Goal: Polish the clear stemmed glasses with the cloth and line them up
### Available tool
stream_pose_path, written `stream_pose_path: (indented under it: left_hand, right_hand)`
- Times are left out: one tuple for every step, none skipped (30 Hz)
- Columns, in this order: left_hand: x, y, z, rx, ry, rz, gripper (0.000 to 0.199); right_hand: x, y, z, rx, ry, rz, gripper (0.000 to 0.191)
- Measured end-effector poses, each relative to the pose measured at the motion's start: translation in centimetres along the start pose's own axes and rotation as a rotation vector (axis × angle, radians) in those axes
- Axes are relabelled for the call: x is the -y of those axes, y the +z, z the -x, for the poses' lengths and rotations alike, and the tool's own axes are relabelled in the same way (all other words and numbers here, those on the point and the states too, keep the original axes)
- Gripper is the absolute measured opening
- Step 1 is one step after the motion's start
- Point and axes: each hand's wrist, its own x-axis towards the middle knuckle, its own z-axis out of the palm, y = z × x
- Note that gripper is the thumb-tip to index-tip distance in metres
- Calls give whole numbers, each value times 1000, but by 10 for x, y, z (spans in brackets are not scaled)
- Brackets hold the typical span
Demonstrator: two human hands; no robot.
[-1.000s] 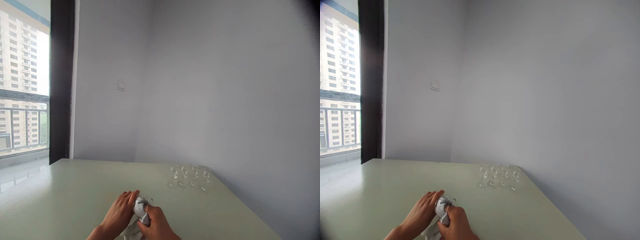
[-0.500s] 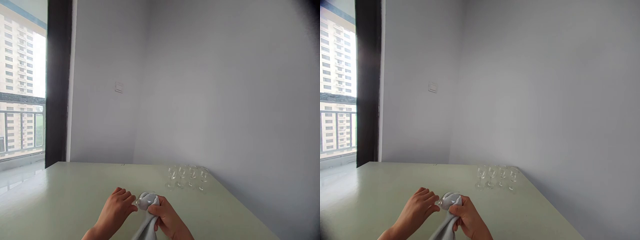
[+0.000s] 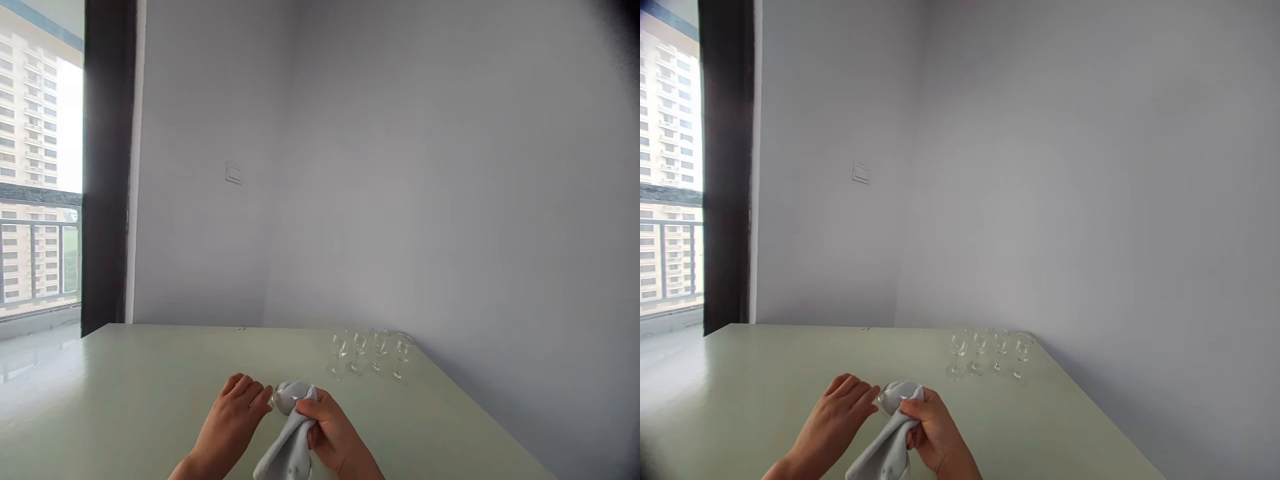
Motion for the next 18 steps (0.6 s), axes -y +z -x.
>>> stream_pose_path:
  left_hand:
    - [1,1,0,63,-53,84,19]
    - [3,2,0,146,-128,192,17]
    - [4,3,-1,232,-207,307,17]
    - [5,4,-1,316,-275,414,18]
    - [5,6,-2,392,-322,501,20]
    - [4,7,-3,458,-343,560,23]
    - [3,8,-3,510,-343,591,25]
    - [2,8,-4,533,-343,601,27]
    - [1,8,-4,514,-352,586,26]
    - [-1,7,-5,458,-347,532,24]
    - [-3,6,-5,374,-316,440,22]
    - [-4,5,-4,280,-255,323,22]
    - [-5,5,-4,192,-175,197,24]
    - [-6,4,-3,124,-92,84,26]
    - [-6,4,-3,89,-26,4,25]
    - [-6,4,-2,83,2,-30,24]
    - [-6,4,-2,91,-1,-26,22]
    - [-5,4,-2,110,-25,7,20]
  right_hand:
    - [3,0,2,25,-2,27,25]
    - [7,-1,5,59,-6,74,27]
    - [11,-3,7,102,-7,134,29]
    - [16,-5,10,149,-2,198,31]
    - [19,-8,12,198,9,256,32]
    - [22,-10,13,237,24,299,32]
    - [24,-13,14,260,42,317,32]
    - [24,-16,13,256,50,307,32]
    - [23,-17,12,223,45,274,31]
    - [21,-18,10,173,33,227,29]
    - [18,-18,8,120,19,174,28]
    - [14,-17,5,71,7,121,26]
    - [10,-16,2,39,0,77,25]
    - [7,-14,0,22,-3,46,24]
    - [5,-13,-2,19,-2,28,24]
    - [4,-11,-3,22,1,17,24]
    - [3,-10,-2,29,1,14,24]
    - [4,-9,-2,40,1,21,24]
